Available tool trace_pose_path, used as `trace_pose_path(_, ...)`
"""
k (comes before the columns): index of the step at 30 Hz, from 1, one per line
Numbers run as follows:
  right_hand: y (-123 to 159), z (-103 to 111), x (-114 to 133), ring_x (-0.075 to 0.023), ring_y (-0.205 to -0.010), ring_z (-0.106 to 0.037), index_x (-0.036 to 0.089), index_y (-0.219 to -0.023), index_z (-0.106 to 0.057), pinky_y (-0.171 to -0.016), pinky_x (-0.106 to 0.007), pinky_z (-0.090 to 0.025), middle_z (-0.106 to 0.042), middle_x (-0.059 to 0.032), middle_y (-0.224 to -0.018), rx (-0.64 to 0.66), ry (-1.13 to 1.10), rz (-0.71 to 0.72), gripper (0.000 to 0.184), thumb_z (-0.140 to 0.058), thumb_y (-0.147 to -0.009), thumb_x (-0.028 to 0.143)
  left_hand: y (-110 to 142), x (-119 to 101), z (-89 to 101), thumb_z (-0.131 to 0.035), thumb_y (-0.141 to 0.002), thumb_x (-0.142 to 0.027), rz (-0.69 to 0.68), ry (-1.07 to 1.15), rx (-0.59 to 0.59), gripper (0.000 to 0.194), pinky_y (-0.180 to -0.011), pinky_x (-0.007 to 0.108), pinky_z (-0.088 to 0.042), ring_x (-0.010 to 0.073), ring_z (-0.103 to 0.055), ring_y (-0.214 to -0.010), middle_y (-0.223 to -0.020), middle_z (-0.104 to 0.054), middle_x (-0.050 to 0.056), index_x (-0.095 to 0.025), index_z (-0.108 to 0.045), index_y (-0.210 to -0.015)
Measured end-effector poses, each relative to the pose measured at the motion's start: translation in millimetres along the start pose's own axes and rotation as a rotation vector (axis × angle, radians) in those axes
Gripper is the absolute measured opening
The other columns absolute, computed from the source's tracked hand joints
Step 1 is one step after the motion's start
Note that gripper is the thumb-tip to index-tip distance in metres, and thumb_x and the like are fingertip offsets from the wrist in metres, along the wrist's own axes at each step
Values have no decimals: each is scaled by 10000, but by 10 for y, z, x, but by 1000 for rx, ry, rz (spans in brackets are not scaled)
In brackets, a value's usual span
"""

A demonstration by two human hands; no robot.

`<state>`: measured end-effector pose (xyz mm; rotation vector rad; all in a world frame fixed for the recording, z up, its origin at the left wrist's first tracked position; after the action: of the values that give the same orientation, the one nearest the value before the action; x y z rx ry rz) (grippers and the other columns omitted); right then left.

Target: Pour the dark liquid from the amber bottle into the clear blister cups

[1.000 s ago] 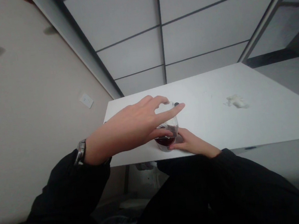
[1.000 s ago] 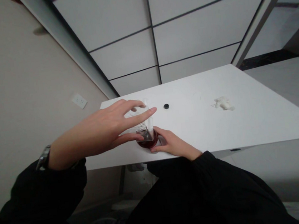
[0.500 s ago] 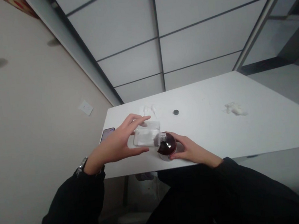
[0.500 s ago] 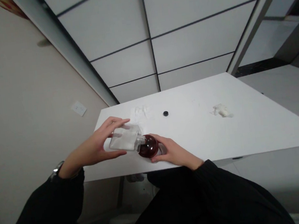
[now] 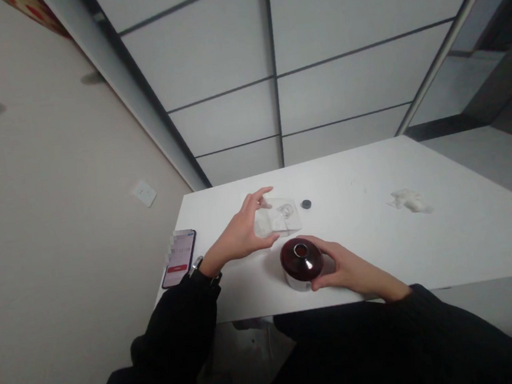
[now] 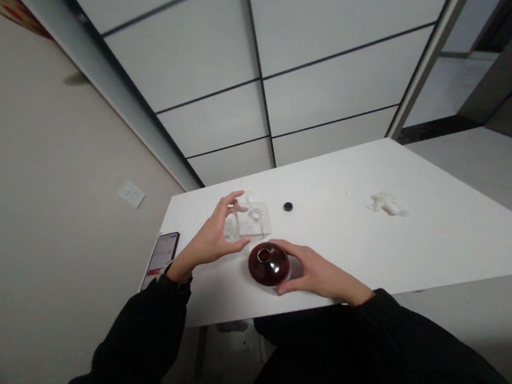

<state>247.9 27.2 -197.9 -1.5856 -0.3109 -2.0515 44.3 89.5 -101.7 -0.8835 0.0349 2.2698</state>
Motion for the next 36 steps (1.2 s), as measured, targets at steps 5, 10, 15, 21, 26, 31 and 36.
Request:
trace_pose_path(5,69,213,-17,-413,-1431,-564,290,-1497,-566,-1238,-651,-380,-628,-134,-1518,16,19,-44,936,-944,-690,576,-93,57,-188,-779,-837,-338,-34,-198,81,680,-1184,523,-460,337,-589,-1361,-1435,-598,147,-207,-508,-1446)
trace_pose_path(10,144,392,-113,-419,-1415,-573,286,-1478,-582,-1229,-646,-402,-634,-138,-1500,-6,42,-95,950,-955,-660,593,-114,203,-310,-850,-780,-395,4,-392,123,678,-1206,594,-389,377,-623,-1298,-1347,-691,167,-148,-586,-1353)
trace_pose_path(15,178,544,-215,-431,-1431,-557,288,-1479,-581,-1227,-665,-398,-616,-146,-1524,-78,45,-114,961,-955,-651,602,-89,176,-322,-896,-763,-411,-41,-519,137,695,-1220,619,-349,398,-594,-1319,-1302,-701,184,-116,-608,-1322)
trace_pose_path(21,174,649,-265,-423,-1417,-575,271,-1492,-564,-1211,-686,-408,-613,-167,-1523,-147,16,-164,913,-931,-706,557,69,269,-183,-942,-673,-589,-17,-430,61,1003,-1235,642,-342,425,-531,-1401,-1488,-588,225,-139,-518,-1463)
trace_pose_path(26,106,624,-211,-415,-1399,-594,280,-1478,-559,-1198,-675,-433,-615,-156,-1519,-218,22,-162,839,-905,-745,497,304,637,-159,-915,-733,-560,38,-106,-53,1069,-1221,583,-423,373,-512,-1449,-1563,-503,187,-242,-356,-1586)
trace_pose_path(31,16,585,-241,-420,-1389,-598,307,-1515,-505,-1179,-704,-438,-613,-141,-1519,-273,97,-172,859,-887,-765,481,340,756,-286,-928,-753,-454,44,63,-56,1074,-1198,564,-445,341,-577,-1366,-1474,-565,161,-260,-310,-1610)
trace_pose_path(36,-67,548,-335,-397,-1379,-611,302,-1511,-502,-1169,-700,-445,-615,-152,-1512,-286,97,-135,804,-857,-807,459,300,796,-357,-911,-774,-374,70,109,-86,1028,-1206,561,-418,326,-565,-1361,-1447,-576,143,-260,-309,-1600)
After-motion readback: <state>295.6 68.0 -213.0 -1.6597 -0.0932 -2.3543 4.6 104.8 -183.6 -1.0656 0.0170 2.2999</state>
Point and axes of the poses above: each hand's wrist, its own y-axis away from the middle knuckle, its own z-axis out of the back of the hand, x = y × z, the point moved 5 cm from there along -y, towards the middle knuckle
